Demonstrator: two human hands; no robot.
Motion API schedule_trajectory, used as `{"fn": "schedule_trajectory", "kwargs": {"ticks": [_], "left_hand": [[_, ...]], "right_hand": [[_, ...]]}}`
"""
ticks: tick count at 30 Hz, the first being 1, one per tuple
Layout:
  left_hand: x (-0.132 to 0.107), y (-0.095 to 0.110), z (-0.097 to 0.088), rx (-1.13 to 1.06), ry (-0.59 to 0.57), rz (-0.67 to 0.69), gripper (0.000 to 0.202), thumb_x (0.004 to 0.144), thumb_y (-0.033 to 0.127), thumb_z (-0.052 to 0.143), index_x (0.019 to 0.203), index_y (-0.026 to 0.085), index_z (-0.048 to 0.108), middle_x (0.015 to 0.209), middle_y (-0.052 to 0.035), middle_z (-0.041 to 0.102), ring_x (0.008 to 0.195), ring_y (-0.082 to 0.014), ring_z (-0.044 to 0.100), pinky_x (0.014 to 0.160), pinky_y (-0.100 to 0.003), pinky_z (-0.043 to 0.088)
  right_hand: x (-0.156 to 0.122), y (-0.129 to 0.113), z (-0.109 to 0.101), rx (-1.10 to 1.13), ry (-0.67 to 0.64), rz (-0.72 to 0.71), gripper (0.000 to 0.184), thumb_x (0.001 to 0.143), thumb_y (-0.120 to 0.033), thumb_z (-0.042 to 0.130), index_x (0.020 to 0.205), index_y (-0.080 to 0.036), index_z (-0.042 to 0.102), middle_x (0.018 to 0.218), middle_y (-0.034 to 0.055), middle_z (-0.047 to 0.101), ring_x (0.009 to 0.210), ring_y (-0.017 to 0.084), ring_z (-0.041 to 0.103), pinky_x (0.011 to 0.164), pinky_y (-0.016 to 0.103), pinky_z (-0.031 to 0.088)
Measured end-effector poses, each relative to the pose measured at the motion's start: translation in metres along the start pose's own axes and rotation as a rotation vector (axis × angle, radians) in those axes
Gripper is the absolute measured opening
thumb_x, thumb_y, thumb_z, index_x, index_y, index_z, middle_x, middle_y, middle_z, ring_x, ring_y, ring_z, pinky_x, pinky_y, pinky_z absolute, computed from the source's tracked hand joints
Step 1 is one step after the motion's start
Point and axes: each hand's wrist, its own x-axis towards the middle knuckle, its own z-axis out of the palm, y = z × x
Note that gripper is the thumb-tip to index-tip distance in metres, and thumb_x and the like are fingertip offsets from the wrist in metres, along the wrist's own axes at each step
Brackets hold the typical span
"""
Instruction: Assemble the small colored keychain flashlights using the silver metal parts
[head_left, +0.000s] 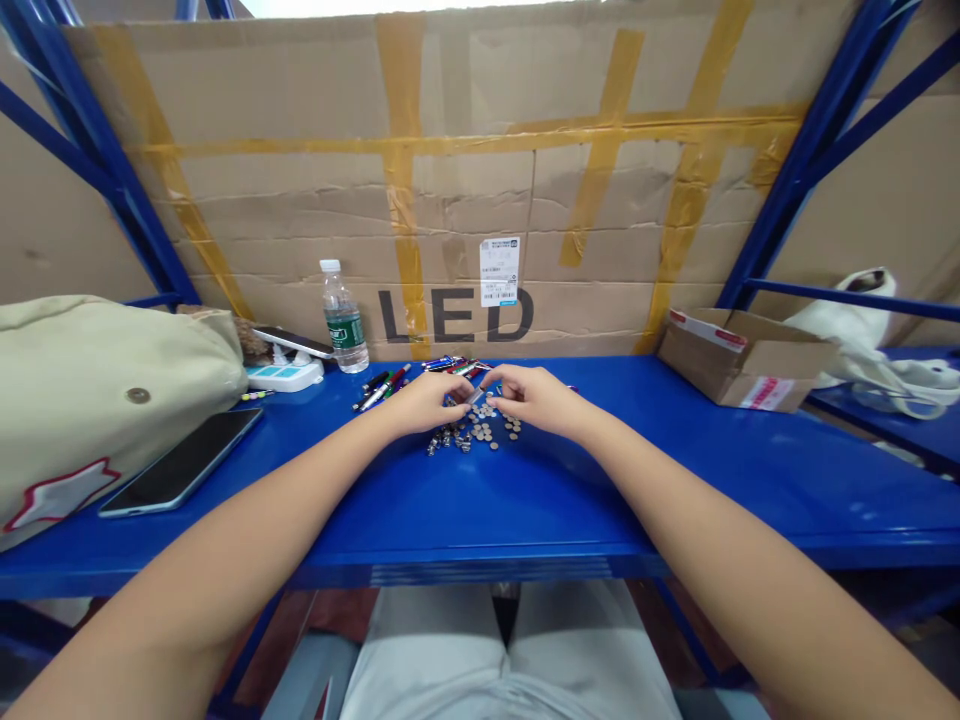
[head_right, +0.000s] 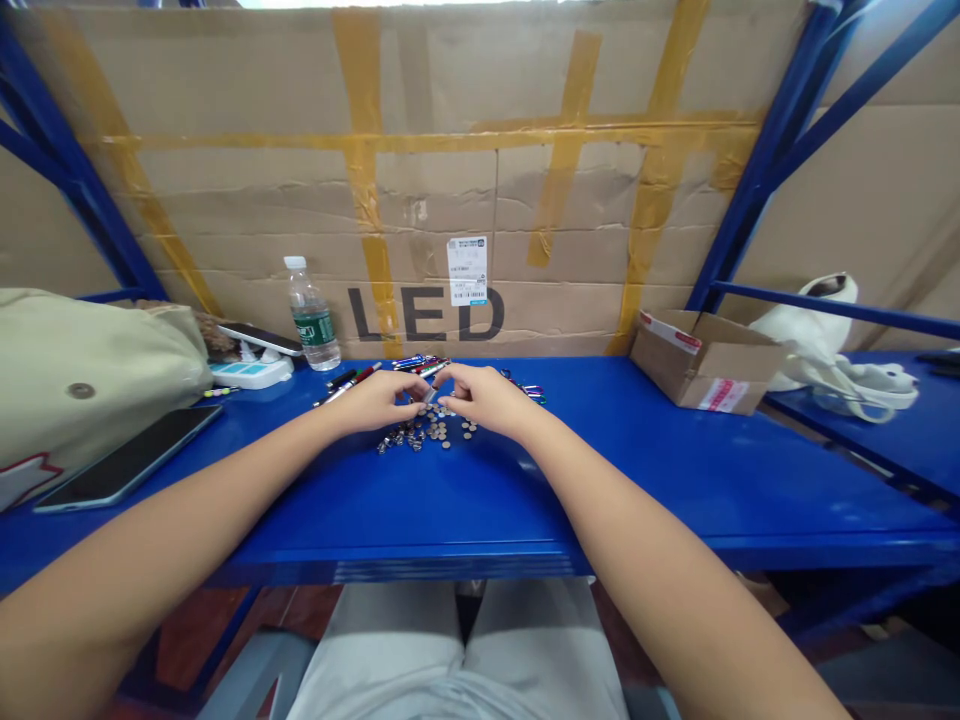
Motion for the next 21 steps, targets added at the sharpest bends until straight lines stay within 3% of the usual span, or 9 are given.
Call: {"fn": "schedule_trajectory", "kwargs": {"ticks": [5, 9, 12, 16, 18, 21], "left_hand": [[0.0, -0.006, 0.001, 0.008, 0.007, 0.006, 0.016, 0.078, 0.02, 0.055, 0.09, 0.018, 0.064, 0.086, -0.0012, 0.069, 0.078, -0.0146, 0.062, 0.072, -0.025, 0.046], [0.001, -0.016, 0.0, 0.007, 0.029, -0.017, 0.015, 0.079, 0.025, 0.056, 0.089, 0.018, 0.065, 0.086, -0.0017, 0.069, 0.078, -0.0151, 0.062, 0.072, -0.026, 0.046], [0.001, -0.027, -0.003, -0.096, 0.121, -0.115, 0.017, 0.079, 0.026, 0.056, 0.091, 0.016, 0.063, 0.089, -0.0035, 0.069, 0.08, -0.0152, 0.063, 0.074, -0.027, 0.048], [-0.004, -0.038, -0.013, -0.208, 0.249, -0.278, 0.022, 0.078, 0.028, 0.059, 0.093, 0.013, 0.062, 0.092, -0.0065, 0.069, 0.083, -0.0162, 0.063, 0.078, -0.03, 0.049], [-0.007, -0.037, -0.016, -0.24, 0.22, -0.311, 0.025, 0.077, 0.031, 0.062, 0.093, 0.012, 0.063, 0.09, -0.0076, 0.069, 0.083, -0.0174, 0.063, 0.076, -0.03, 0.049], [-0.008, -0.027, -0.014, -0.314, 0.078, -0.186, 0.022, 0.076, 0.028, 0.063, 0.092, 0.012, 0.064, 0.091, -0.0068, 0.069, 0.084, -0.0166, 0.062, 0.077, -0.029, 0.047]], "right_hand": [[-0.001, 0.0, 0.0, 0.026, -0.056, 0.027, 0.018, 0.081, -0.022, 0.053, 0.097, -0.018, 0.06, 0.055, -0.0066, 0.045, 0.052, 0.009, 0.038, 0.053, 0.022, 0.027], [-0.002, 0.0, -0.002, 0.034, -0.088, 0.06, 0.028, 0.081, -0.024, 0.053, 0.108, -0.019, 0.06, 0.058, -0.0056, 0.048, 0.054, 0.01, 0.041, 0.054, 0.023, 0.03], [-0.002, 0.002, -0.003, 0.028, -0.084, 0.073, 0.034, 0.082, -0.028, 0.053, 0.114, -0.018, 0.058, 0.06, -0.0046, 0.05, 0.055, 0.011, 0.043, 0.054, 0.023, 0.031], [-0.002, 0.003, -0.002, -0.006, -0.115, 0.082, 0.03, 0.082, -0.031, 0.052, 0.109, -0.017, 0.06, 0.064, -0.0019, 0.055, 0.057, 0.012, 0.048, 0.056, 0.024, 0.036], [-0.001, 0.001, 0.0, 0.011, -0.031, 0.108, 0.04, 0.081, -0.032, 0.054, 0.118, -0.017, 0.053, 0.074, 0.0008, 0.059, 0.06, 0.012, 0.052, 0.057, 0.025, 0.039], [0.001, -0.003, 0.005, 0.105, 0.03, 0.148, 0.054, 0.08, -0.036, 0.056, 0.128, -0.018, 0.043, 0.086, 0.0041, 0.061, 0.059, 0.013, 0.054, 0.054, 0.025, 0.043]]}}
